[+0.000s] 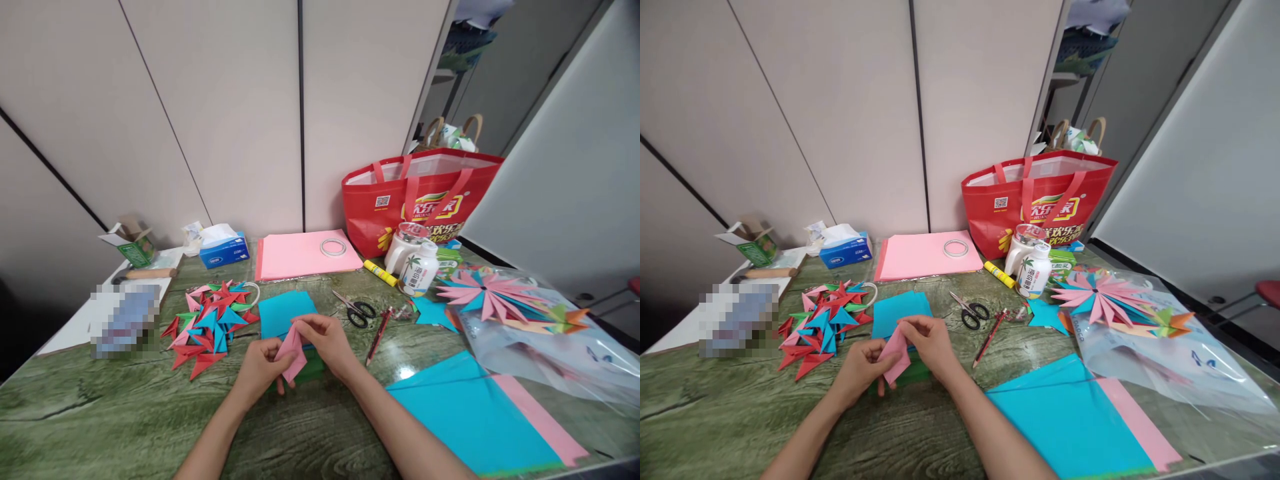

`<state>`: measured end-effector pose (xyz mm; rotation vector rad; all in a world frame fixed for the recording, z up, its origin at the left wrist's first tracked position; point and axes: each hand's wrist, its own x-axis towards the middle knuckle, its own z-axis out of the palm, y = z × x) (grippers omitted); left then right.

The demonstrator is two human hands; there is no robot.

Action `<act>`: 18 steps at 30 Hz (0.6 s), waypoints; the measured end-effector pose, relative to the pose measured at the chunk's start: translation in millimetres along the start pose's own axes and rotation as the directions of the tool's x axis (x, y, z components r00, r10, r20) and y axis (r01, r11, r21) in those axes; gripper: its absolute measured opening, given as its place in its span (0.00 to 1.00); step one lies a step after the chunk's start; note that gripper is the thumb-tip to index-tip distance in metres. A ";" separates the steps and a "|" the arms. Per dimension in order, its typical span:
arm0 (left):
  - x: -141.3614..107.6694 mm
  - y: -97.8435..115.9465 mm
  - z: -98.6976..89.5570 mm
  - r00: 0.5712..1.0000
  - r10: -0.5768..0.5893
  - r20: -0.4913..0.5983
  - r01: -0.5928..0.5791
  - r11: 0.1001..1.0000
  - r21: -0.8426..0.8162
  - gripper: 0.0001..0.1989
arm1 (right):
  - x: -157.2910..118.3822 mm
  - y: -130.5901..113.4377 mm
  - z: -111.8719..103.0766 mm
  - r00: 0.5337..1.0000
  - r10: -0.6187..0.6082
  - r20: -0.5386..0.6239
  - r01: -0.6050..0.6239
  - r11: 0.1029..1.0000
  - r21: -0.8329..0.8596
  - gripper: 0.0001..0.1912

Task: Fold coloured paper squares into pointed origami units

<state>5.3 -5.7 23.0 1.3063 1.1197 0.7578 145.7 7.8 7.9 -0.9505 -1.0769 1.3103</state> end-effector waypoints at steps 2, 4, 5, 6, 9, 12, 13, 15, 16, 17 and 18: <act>-0.3 1.9 1.1 1.000 -0.003 -0.005 0.004 1.000 0.015 0.10 | 0.1 -1.0 -0.7 1.000 -0.001 -0.005 0.001 1.000 -0.002 0.11; -0.7 3.5 2.0 1.000 -0.003 -0.001 0.003 1.000 0.023 0.10 | 0.2 -1.4 -1.2 1.000 -0.001 -0.014 0.001 1.000 -0.012 0.12; -0.9 4.1 2.3 1.000 -0.005 0.004 0.005 1.000 0.024 0.10 | 0.3 -1.3 -1.4 1.000 -0.002 -0.021 0.002 1.000 -0.017 0.12; -0.9 4.3 2.6 1.000 -0.007 0.009 0.006 1.000 0.025 0.10 | 0.4 -0.9 -1.6 1.000 -0.003 -0.027 0.002 1.000 -0.025 0.12; -0.6 3.1 3.2 1.000 -0.015 0.020 0.015 1.000 0.024 0.10 | 1.0 1.8 -1.7 0.999 0.000 -0.049 -0.003 0.998 -0.062 0.13; 0.2 0.4 3.2 1.000 -0.011 0.025 0.011 1.000 0.021 0.10 | 1.3 3.5 -1.1 0.998 0.026 -0.063 -0.031 0.996 -0.080 0.13; 0.4 -0.5 3.0 1.000 -0.008 0.028 0.007 1.000 0.016 0.10 | 1.1 3.1 -0.8 0.997 0.042 -0.063 -0.045 0.997 -0.060 0.14; 0.7 -2.0 2.4 0.999 -0.001 0.033 0.000 1.000 0.003 0.10 | 0.4 0.3 0.2 0.995 0.084 -0.046 -0.084 0.996 0.017 0.14; 0.7 -2.5 2.1 0.999 0.002 0.035 -0.002 1.000 -0.005 0.10 | 0.0 -1.7 0.7 0.994 0.108 -0.029 -0.106 0.992 0.062 0.15; 0.7 -2.9 1.8 0.999 0.002 0.036 -0.002 1.000 -0.011 0.11 | -0.4 -3.8 1.0 0.992 0.128 -0.008 -0.127 0.987 0.095 0.15; 0.6 -3.2 1.6 0.999 0.001 0.038 0.000 1.000 -0.016 0.11 | -0.7 -5.6 1.1 0.990 0.143 0.013 -0.143 0.983 0.114 0.16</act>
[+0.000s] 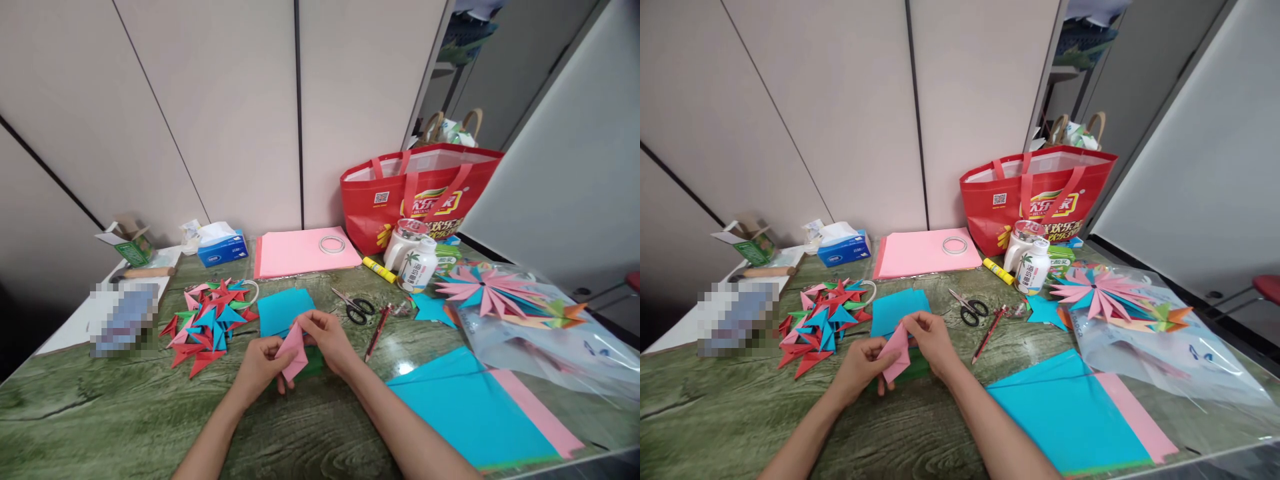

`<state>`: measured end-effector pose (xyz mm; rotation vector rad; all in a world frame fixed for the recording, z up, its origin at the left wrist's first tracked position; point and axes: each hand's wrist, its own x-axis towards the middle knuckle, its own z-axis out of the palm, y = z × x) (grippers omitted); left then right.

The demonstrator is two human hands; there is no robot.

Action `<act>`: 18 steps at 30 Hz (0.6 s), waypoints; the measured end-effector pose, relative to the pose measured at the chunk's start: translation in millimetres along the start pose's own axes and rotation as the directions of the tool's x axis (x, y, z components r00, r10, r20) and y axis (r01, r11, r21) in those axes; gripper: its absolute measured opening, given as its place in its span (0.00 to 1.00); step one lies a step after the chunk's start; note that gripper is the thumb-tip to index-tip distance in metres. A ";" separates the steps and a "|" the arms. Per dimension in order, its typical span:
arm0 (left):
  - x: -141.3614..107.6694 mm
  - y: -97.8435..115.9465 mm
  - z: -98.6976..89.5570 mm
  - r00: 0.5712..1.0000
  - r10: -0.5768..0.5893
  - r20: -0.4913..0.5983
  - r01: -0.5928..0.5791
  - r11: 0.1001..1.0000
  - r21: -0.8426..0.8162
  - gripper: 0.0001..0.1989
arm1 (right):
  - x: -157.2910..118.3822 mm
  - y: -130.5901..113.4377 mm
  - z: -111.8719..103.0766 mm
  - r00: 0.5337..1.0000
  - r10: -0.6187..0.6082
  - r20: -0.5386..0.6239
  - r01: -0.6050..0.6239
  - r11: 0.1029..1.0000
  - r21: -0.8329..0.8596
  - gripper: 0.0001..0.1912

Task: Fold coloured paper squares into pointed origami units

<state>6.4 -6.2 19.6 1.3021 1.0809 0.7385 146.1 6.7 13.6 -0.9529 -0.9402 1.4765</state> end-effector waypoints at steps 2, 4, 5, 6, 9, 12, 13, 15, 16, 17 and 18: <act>-0.2 -0.3 -0.1 1.000 -0.007 0.005 0.007 1.000 -0.004 0.11 | -0.1 -1.7 -0.3 1.000 0.012 0.005 -0.012 1.000 0.008 0.17; -0.2 -0.2 0.1 1.000 -0.014 0.011 0.014 1.000 -0.003 0.11 | 1.4 0.0 -2.0 1.000 0.002 -0.013 -0.002 1.000 -0.003 0.17; -0.2 0.0 0.4 1.000 -0.014 0.012 0.014 1.000 -0.001 0.11 | 2.6 2.1 -3.1 1.000 -0.007 -0.026 0.006 1.000 -0.012 0.17; -0.2 0.2 0.6 1.000 -0.013 0.015 0.013 1.000 0.002 0.11 | 4.0 4.6 -4.2 0.999 -0.016 -0.037 0.016 1.000 -0.024 0.18; -0.3 1.3 1.4 0.999 -0.015 0.032 0.015 1.000 0.015 0.11 | 7.5 11.8 -6.4 0.996 -0.047 -0.074 0.040 0.995 -0.091 0.20; -0.7 1.9 2.3 0.998 -0.019 0.055 0.018 1.000 0.016 0.11 | 7.6 12.0 -6.0 0.996 -0.048 -0.080 0.040 0.994 -0.107 0.21; -0.9 1.8 2.6 0.998 -0.016 0.056 0.016 1.000 0.014 0.11 | 6.7 10.1 -5.5 0.997 -0.036 -0.069 0.030 0.995 -0.092 0.21; -1.3 1.4 3.0 0.999 -0.007 0.034 0.006 1.000 0.007 0.11 | 4.4 4.6 -4.5 1.000 -0.006 -0.026 0.005 0.998 -0.059 0.20; -1.3 1.2 3.2 1.000 -0.002 0.015 0.002 1.000 0.003 0.11 | 3.2 1.7 -4.3 1.000 0.004 0.004 -0.004 0.999 -0.048 0.19; -1.4 1.1 3.2 1.000 0.003 -0.005 -0.003 1.000 -0.001 0.11 | 2.1 -0.8 -4.2 0.999 -0.002 0.032 0.004 0.999 -0.046 0.16; -1.3 1.2 3.1 1.000 0.008 -0.021 -0.008 1.000 -0.004 0.11 | 1.3 -2.6 -4.3 0.999 -0.008 0.050 0.010 0.999 -0.043 0.15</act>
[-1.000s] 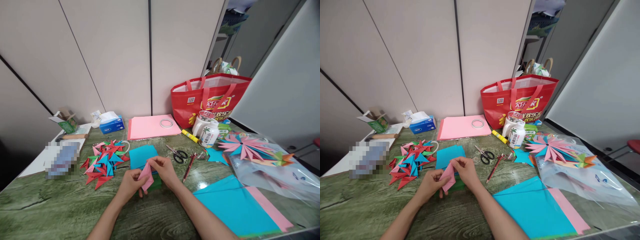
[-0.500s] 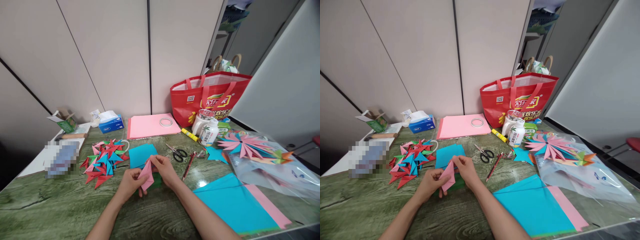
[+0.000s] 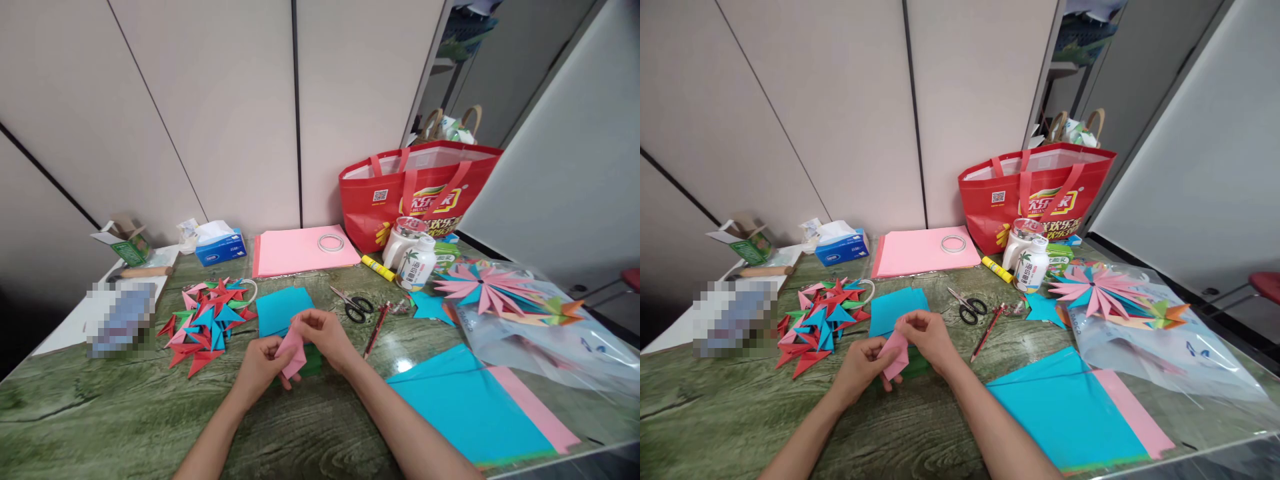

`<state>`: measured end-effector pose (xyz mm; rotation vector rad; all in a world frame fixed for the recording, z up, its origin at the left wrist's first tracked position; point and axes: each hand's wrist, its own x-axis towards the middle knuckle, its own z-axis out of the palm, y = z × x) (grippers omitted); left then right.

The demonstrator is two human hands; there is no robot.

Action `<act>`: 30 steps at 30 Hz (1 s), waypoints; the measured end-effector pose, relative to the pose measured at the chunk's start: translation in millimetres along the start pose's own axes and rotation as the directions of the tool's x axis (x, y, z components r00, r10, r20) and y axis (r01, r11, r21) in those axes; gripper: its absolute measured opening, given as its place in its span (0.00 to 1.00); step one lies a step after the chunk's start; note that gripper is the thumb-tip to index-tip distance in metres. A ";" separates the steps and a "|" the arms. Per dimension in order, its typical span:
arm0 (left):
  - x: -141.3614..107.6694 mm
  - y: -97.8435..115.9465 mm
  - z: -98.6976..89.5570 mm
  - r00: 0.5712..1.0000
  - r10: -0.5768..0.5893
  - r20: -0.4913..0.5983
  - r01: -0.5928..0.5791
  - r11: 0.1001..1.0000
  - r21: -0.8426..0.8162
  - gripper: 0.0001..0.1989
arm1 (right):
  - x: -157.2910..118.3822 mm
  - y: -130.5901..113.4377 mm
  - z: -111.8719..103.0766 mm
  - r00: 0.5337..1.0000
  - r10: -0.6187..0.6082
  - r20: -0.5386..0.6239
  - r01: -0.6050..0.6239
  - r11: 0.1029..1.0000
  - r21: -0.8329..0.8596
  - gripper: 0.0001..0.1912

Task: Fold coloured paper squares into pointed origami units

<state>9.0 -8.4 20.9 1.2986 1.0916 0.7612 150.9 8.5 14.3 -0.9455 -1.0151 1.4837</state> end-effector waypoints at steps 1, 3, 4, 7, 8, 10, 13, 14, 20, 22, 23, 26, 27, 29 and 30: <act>0.1 0.3 -0.1 1.000 0.005 -0.011 -0.005 1.000 -0.002 0.12 | -0.6 -1.1 -0.2 1.000 -0.005 0.001 0.005 1.000 0.012 0.15; 0.3 1.5 -0.6 1.000 0.014 -0.011 -0.014 1.000 -0.005 0.12 | -1.0 -1.3 -0.4 0.999 -0.022 -0.029 0.023 0.998 0.052 0.16; 0.4 2.2 -0.8 1.000 0.018 -0.007 -0.018 1.000 -0.006 0.12 | -1.0 -0.6 -0.3 0.998 -0.036 -0.051 0.039 0.997 0.071 0.15; 0.5 3.5 -1.2 1.000 0.028 -0.001 -0.028 1.000 -0.006 0.12 | -0.4 2.2 0.4 0.992 -0.097 -0.079 0.103 0.992 0.076 0.12; 0.5 3.3 -1.2 1.000 0.029 0.002 -0.029 1.000 -0.006 0.12 | -0.2 3.1 0.6 0.991 -0.110 -0.080 0.115 0.991 0.066 0.11; 0.7 2.1 -1.3 0.999 0.031 0.011 -0.031 0.999 -0.015 0.11 | 0.1 4.2 0.2 0.990 -0.115 -0.083 0.118 0.992 0.041 0.08; 1.7 -1.0 -2.2 0.999 0.038 0.005 -0.037 0.999 -0.027 0.11 | -0.3 3.2 -2.4 0.994 -0.100 -0.052 0.099 0.995 -0.024 0.10; 2.3 -2.0 -2.8 0.999 0.039 -0.010 -0.039 0.999 -0.025 0.11 | -0.6 2.2 -3.6 0.996 -0.083 -0.016 0.082 0.996 -0.046 0.13; 5.5 -5.7 -7.7 0.999 0.041 0.014 -0.040 0.998 -0.049 0.13 | -1.5 -2.6 -10.2 0.993 -0.023 0.113 0.039 0.989 -0.143 0.24; 5.5 -5.7 -8.2 0.998 0.025 0.049 -0.021 0.996 -0.088 0.14 | -1.0 -2.2 -11.3 0.993 -0.031 0.114 0.052 0.981 -0.186 0.23; 5.3 -5.4 -8.1 0.998 0.018 0.059 -0.011 0.994 -0.105 0.15 | -0.8 -1.8 -11.7 0.993 -0.036 0.114 0.059 0.977 -0.206 0.23; 4.3 -4.1 -7.2 0.998 -0.006 0.061 0.015 0.990 -0.137 0.15 | -0.4 -1.1 -12.4 0.992 -0.057 0.111 0.083 0.965 -0.247 0.22; 4.1 -3.7 -6.9 0.998 -0.015 0.060 0.023 0.989 -0.144 0.15 | -0.4 -1.0 -12.5 0.992 -0.060 0.112 0.087 0.964 -0.253 0.21; 4.0 -3.5 -6.7 0.997 -0.036 0.062 0.045 0.987 -0.153 0.16 | -0.4 -1.2 -12.9 0.991 -0.063 0.115 0.090 0.963 -0.252 0.22; 4.0 -3.7 -6.7 0.997 -0.043 0.064 0.053 0.986 -0.156 0.15 | -0.4 -1.4 -13.1 0.991 -0.063 0.117 0.091 0.964 -0.250 0.22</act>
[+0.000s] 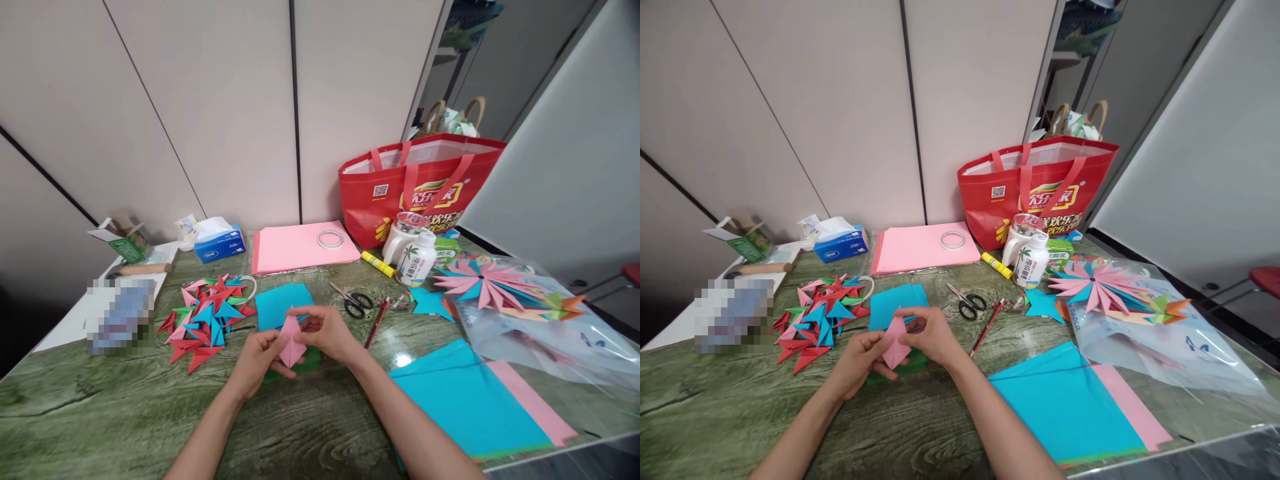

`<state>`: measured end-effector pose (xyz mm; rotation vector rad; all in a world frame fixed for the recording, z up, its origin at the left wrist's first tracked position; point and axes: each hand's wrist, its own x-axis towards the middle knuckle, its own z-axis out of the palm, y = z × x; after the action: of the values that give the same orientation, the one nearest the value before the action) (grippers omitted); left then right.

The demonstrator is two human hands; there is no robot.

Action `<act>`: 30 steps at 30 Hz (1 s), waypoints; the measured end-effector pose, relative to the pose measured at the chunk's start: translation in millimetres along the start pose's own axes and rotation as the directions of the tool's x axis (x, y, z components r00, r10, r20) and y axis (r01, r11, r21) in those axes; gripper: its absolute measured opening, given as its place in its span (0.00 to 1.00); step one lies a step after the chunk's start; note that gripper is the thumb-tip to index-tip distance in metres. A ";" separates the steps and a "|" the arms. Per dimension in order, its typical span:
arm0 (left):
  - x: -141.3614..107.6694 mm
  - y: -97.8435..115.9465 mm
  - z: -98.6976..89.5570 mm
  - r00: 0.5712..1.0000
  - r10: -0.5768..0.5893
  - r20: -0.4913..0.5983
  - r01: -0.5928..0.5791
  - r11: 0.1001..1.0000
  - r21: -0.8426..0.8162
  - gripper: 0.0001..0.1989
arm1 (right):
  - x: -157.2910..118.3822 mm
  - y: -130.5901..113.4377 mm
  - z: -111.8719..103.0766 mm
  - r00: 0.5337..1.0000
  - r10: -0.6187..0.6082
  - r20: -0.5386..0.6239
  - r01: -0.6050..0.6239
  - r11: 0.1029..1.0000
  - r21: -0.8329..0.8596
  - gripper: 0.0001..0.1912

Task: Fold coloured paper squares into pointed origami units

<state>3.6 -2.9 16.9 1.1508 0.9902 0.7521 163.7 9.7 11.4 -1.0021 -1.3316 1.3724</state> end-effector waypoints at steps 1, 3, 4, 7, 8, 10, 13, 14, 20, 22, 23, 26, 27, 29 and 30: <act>0.0 -0.2 -0.2 1.000 -0.003 0.001 0.003 1.000 -0.004 0.15 | 0.0 -0.1 -0.2 1.000 0.001 0.001 -0.001 1.000 0.002 0.22; 0.1 -0.5 -0.5 1.000 -0.002 -0.001 0.002 1.000 -0.011 0.15 | 0.1 -0.1 -0.4 1.000 0.009 0.001 -0.009 1.000 0.003 0.22; 0.1 -0.5 -0.5 1.000 0.000 -0.004 0.000 1.000 -0.015 0.15 | 0.1 0.0 -0.4 1.000 0.014 0.001 -0.014 1.000 0.002 0.22; -0.2 0.2 0.0 1.000 -0.002 -0.011 0.002 1.000 -0.013 0.14 | -0.1 0.8 -0.7 1.000 0.019 0.013 -0.019 1.000 -0.001 0.23; -0.2 0.5 0.3 1.000 -0.003 -0.011 0.003 1.000 -0.009 0.14 | -0.2 1.3 -0.8 1.000 0.015 0.021 -0.015 1.000 0.000 0.23; -0.3 1.0 0.7 1.000 -0.009 -0.007 0.008 1.000 -0.007 0.15 | -0.3 2.2 -1.4 0.999 0.011 0.035 -0.011 1.000 0.003 0.23; -0.4 1.2 0.4 1.000 -0.017 0.003 0.017 1.000 -0.017 0.15 | -0.3 3.1 -2.6 0.999 0.015 0.051 -0.015 1.000 0.009 0.23; -0.6 1.2 0.1 1.000 -0.019 0.006 0.020 1.000 -0.020 0.15 | -0.4 3.1 -3.0 0.998 0.016 0.055 -0.017 1.000 0.012 0.23; -1.0 0.6 -0.8 1.000 -0.022 0.018 0.022 1.000 -0.010 0.15 | -1.4 0.8 -2.6 0.998 0.027 0.051 -0.029 0.999 0.037 0.23; -0.5 -0.3 -1.0 1.000 -0.017 0.021 0.017 1.000 -0.006 0.15 | -1.4 -0.1 -1.9 0.999 0.027 0.044 -0.029 0.999 0.038 0.23; -0.2 -0.8 -1.1 1.000 -0.016 0.023 0.016 1.000 -0.005 0.15 | -1.3 -0.4 -1.6 0.999 0.026 0.043 -0.028 0.999 0.037 0.23; 0.2 -1.2 -1.3 1.000 -0.021 0.020 0.021 1.000 -0.011 0.15 | -1.0 -0.2 -1.4 0.999 0.023 0.042 -0.024 0.999 0.031 0.23; 0.1 -1.1 -1.4 1.000 -0.023 0.018 0.023 1.000 -0.012 0.15 | -1.0 0.1 -1.5 0.999 0.021 0.044 -0.022 0.999 0.029 0.23; -0.3 -0.9 -1.7 0.999 -0.030 0.016 0.031 0.999 -0.009 0.15 | -1.0 0.7 -1.6 0.999 0.014 0.050 -0.016 1.000 0.026 0.22; -0.5 -1.0 -1.9 0.999 -0.033 0.017 0.033 0.999 -0.005 0.15 | -1.0 0.9 -1.4 0.999 0.010 0.053 -0.011 1.000 0.025 0.22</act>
<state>1.7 -2.8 15.9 1.1314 0.9904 0.7172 165.2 9.0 10.3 -0.9635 -1.3465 1.4288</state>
